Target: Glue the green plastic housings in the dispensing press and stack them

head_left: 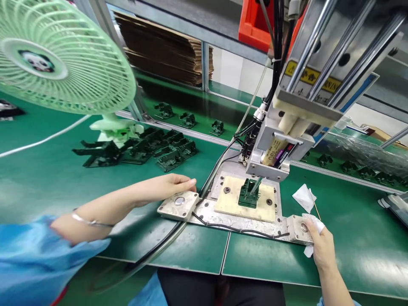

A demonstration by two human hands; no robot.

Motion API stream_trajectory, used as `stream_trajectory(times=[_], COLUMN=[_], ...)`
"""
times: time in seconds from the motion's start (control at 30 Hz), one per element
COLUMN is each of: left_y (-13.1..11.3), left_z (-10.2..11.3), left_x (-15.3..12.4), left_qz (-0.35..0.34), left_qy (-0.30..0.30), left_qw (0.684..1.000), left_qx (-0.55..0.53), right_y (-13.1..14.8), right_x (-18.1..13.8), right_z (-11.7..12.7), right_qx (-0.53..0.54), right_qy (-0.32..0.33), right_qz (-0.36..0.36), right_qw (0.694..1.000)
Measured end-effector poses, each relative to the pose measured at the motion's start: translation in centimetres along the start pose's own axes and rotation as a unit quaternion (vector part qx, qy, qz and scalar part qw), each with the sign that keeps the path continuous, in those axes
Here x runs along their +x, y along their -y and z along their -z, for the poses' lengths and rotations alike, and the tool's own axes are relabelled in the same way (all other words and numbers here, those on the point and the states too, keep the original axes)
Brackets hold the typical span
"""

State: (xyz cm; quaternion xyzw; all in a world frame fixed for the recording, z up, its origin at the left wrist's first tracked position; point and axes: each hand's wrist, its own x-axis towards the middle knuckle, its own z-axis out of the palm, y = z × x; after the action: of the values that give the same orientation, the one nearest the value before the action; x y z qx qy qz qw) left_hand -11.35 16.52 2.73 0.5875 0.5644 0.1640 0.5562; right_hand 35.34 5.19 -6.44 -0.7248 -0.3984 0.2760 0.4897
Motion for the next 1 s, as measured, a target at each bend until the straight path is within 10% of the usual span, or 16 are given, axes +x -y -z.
stream_trajectory(times=[0.27, 1.0], left_y=[0.8, 1.5], left_z=[-1.3, -1.0], left_x=[5.2, 5.3], left_qz=[-0.032, -0.035], left_qy=[-0.002, -0.013], left_qw=[0.989, 0.980], left_qx=[-0.142, -0.194], right_y=[-0.5, -0.4], right_x=[0.1, 0.1], right_z=[0.2, 0.4], right_qx=[-0.007, -0.003], right_qy=[-0.019, -0.024], right_qz=[0.022, 0.014], right_qw=[1.000, 1.000])
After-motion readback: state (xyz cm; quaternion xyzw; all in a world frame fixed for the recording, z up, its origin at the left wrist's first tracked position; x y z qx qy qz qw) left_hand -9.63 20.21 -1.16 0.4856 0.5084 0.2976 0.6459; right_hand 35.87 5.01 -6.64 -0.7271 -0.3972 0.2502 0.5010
